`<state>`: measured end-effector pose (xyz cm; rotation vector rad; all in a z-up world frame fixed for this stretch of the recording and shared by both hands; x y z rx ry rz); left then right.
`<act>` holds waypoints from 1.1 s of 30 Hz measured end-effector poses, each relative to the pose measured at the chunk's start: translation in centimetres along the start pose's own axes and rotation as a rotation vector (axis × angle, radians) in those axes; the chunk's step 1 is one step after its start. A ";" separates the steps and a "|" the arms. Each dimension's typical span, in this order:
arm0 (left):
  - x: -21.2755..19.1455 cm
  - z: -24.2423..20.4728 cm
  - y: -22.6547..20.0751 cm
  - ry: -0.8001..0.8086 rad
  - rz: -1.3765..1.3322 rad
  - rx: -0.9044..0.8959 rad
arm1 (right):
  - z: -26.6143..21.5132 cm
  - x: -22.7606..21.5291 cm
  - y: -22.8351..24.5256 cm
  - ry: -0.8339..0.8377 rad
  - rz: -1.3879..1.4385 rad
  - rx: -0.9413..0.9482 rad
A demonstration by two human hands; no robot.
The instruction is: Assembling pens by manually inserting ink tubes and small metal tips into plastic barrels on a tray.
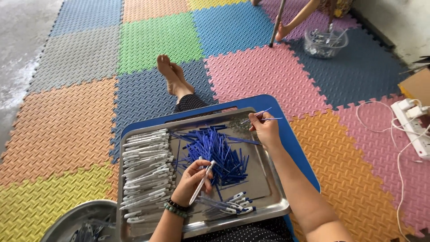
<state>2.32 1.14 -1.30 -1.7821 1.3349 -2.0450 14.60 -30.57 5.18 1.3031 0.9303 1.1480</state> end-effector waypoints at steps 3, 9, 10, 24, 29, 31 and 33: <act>0.0 -0.3 0.0 -0.038 0.016 0.019 | 1.2 -0.2 -1.7 -0.015 -0.139 -0.046; 1.0 -0.4 -0.3 -0.047 0.005 -0.014 | 1.5 -0.3 -2.3 -0.044 -0.281 -0.062; 1.2 -0.3 -0.4 -0.067 0.016 -0.026 | 1.5 -0.3 -2.0 -0.052 -0.248 -0.061; 3.0 -1.2 -4.9 -0.380 0.643 0.301 | -3.6 2.0 0.1 0.182 -0.643 -0.195; 2.5 -6.0 -13.4 -0.837 1.819 0.297 | -6.1 5.9 -3.3 0.436 -1.257 -0.860; -1.7 -6.6 -12.8 -0.902 1.975 0.232 | -6.9 6.4 -4.2 0.422 -1.302 -0.868; -5.0 -6.9 -12.3 -0.992 2.136 0.163 | -7.1 6.7 -4.3 0.419 -1.332 -0.884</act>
Point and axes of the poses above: each hand's wrist, its own z-axis towards the middle knuckle, its own x-axis out of the palm, y = z × x, the point moved 2 cm from there along z, towards the middle knuckle, and after that the axes turned 3 degrees about -x, right-handed, at the moved point
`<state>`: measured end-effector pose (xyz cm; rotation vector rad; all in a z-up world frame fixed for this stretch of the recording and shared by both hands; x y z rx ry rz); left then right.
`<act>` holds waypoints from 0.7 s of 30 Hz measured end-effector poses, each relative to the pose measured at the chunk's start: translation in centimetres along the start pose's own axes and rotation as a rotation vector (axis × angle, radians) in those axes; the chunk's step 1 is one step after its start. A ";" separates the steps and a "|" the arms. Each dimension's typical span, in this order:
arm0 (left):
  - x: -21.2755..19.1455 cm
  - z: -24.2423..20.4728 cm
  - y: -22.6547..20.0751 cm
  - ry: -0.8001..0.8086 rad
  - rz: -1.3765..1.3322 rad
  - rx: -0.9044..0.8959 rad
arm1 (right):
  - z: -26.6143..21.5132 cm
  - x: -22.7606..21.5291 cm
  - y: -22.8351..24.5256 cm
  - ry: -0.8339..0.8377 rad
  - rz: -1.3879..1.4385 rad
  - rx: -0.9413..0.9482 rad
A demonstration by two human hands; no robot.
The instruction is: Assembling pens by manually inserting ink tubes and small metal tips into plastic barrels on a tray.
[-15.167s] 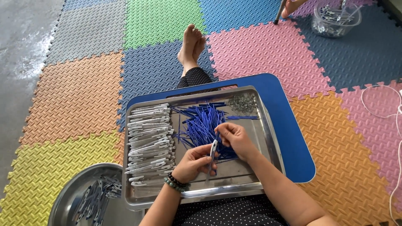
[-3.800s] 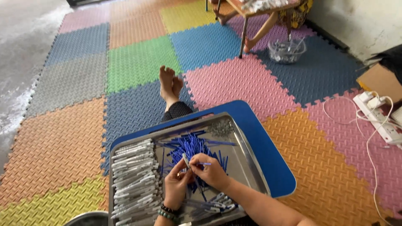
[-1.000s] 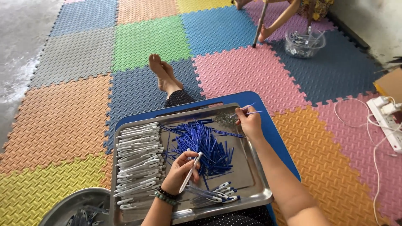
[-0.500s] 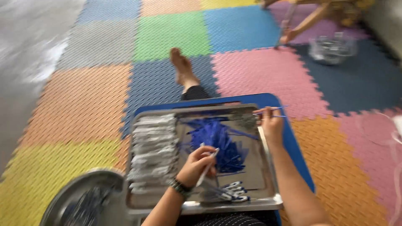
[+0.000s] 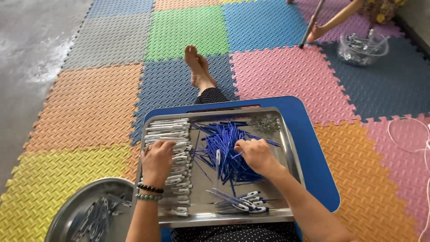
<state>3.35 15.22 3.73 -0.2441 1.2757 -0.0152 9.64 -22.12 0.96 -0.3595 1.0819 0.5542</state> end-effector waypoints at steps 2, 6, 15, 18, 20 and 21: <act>1.8 -0.9 1.8 -0.035 0.071 -0.012 | 0.0 -0.1 -0.1 0.143 0.165 0.125; 1.5 -1.1 0.7 -0.071 0.032 -0.031 | 0.1 -3.0 -0.6 0.386 0.637 0.531; 2.4 -5.9 -10.1 0.228 -0.288 0.149 | -1.3 -3.1 0.1 0.158 1.458 0.893; 4.1 -6.5 -11.6 0.341 -0.249 0.108 | -1.1 -4.3 0.5 0.170 1.219 0.764; 4.2 -6.7 -11.8 0.402 -0.276 0.075 | -0.9 -6.0 1.7 0.406 0.714 0.642; 2.6 -6.3 -12.2 0.404 -0.275 0.073 | -1.1 -5.8 1.8 0.409 0.716 0.642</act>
Point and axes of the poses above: each hand's wrist, its own z-axis towards the middle knuckle, its own x-axis out of the palm, y = z × x, the point moved 2 cm from there along z, towards the middle knuckle, and after that the axes turned 3 degrees about -x, right-handed, at the moved point
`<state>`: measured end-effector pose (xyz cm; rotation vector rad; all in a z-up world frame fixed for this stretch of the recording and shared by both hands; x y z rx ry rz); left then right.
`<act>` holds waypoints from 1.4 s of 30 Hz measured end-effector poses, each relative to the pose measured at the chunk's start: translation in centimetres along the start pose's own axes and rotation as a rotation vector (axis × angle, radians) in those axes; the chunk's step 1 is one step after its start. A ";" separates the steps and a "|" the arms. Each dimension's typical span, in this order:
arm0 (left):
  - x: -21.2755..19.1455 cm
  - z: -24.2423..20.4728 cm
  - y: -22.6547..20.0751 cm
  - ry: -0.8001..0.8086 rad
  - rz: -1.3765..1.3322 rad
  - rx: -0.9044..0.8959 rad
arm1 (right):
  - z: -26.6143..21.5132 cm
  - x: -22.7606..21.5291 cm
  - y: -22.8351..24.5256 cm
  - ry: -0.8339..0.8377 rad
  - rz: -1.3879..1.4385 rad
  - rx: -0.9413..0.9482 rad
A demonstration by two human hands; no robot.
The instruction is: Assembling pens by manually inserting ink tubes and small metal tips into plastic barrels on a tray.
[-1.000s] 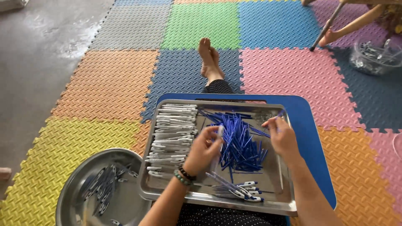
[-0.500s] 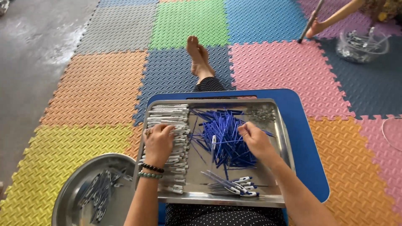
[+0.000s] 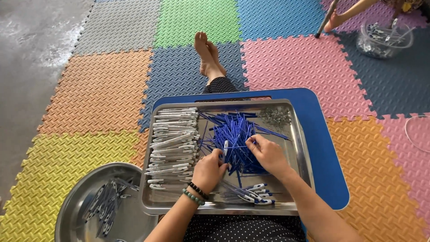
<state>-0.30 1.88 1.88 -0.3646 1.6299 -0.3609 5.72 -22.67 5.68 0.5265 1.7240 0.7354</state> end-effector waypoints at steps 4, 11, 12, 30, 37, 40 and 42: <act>-2.0 -0.4 0.9 0.117 -0.279 -0.102 | 0.2 1.2 -0.3 -0.041 -0.147 -0.145; -5.8 -0.8 3.5 -0.064 -1.055 -0.234 | -0.6 -0.2 0.9 -0.060 0.043 -0.057; -6.7 -1.0 4.5 -0.073 -1.058 -0.241 | -0.3 -0.1 0.6 -0.051 0.041 -0.063; -6.0 -3.5 6.8 -0.345 0.134 0.058 | -0.8 -1.5 -0.9 -0.315 0.658 -0.042; -2.8 -6.0 -4.7 0.188 -0.113 0.617 | -0.2 -1.8 -1.4 -0.131 0.980 -0.038; -2.1 -6.1 -5.2 0.247 -0.069 0.621 | -0.5 -1.8 -1.4 -0.135 1.008 -0.002; -1.8 -5.6 -5.0 0.230 -0.076 0.627 | -0.2 -1.9 -1.4 -0.139 1.040 0.021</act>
Point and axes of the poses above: each hand's wrist, its own z-axis towards the middle knuckle, its own x-axis out of the palm, y = z × x, the point moved 2 cm from there along z, towards the middle knuckle, and after that the axes turned 3 degrees about -x, right-handed, at the moved point
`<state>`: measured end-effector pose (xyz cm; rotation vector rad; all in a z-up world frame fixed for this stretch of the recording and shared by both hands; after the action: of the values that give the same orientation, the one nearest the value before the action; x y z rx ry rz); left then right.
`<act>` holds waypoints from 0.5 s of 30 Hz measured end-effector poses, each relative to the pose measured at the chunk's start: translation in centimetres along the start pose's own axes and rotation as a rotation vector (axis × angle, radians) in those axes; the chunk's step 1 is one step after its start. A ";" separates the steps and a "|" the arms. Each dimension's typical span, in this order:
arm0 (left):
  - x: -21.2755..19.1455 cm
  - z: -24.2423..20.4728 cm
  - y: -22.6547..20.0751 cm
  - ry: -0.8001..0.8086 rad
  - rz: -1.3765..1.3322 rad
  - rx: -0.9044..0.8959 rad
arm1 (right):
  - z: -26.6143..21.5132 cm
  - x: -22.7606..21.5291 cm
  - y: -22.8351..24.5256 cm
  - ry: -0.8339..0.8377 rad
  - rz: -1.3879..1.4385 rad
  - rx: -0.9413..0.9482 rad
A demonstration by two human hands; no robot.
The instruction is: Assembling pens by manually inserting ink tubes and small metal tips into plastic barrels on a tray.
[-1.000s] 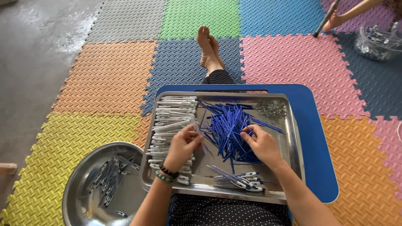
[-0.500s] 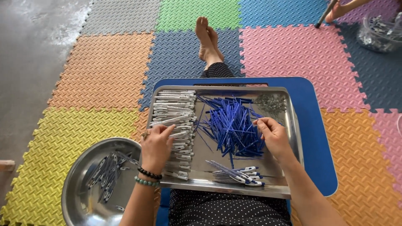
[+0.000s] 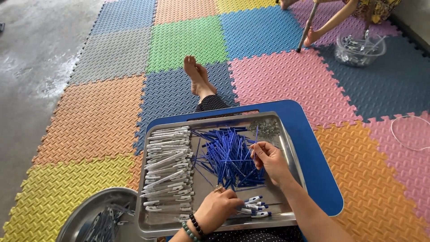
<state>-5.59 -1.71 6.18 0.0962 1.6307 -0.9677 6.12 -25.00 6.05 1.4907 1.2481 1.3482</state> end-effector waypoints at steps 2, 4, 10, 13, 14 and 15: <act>0.4 -0.1 0.3 0.031 0.036 -0.033 | -0.1 -0.1 -0.4 -0.021 0.032 0.051; 0.8 0.2 1.0 0.054 0.024 -0.075 | -0.3 0.2 -0.6 -0.027 0.008 0.037; 0.2 1.0 2.0 0.091 -0.041 -0.209 | -0.3 0.2 -0.8 -0.034 0.003 0.036; 0.0 0.8 2.5 0.111 -0.071 -0.214 | -0.3 0.1 -0.8 -0.026 0.003 0.042; -0.1 0.8 2.6 0.141 -0.075 -0.209 | -0.2 0.1 -0.8 -0.016 0.003 0.042; -0.7 0.7 2.2 0.143 -0.075 -0.210 | -0.3 0.1 -0.8 -0.016 0.004 0.044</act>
<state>-3.67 -0.45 5.59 -0.0401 1.8696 -0.8559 5.69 -24.68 5.34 1.5321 1.2724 1.3169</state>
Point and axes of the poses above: each hand's wrist, its own z-axis towards the middle knuckle, its own x-axis out of the palm, y = z × x, the point moved 2 cm from there along z, towards the middle knuckle, and after that the axes turned 3 degrees about -x, right-handed, at the moved point
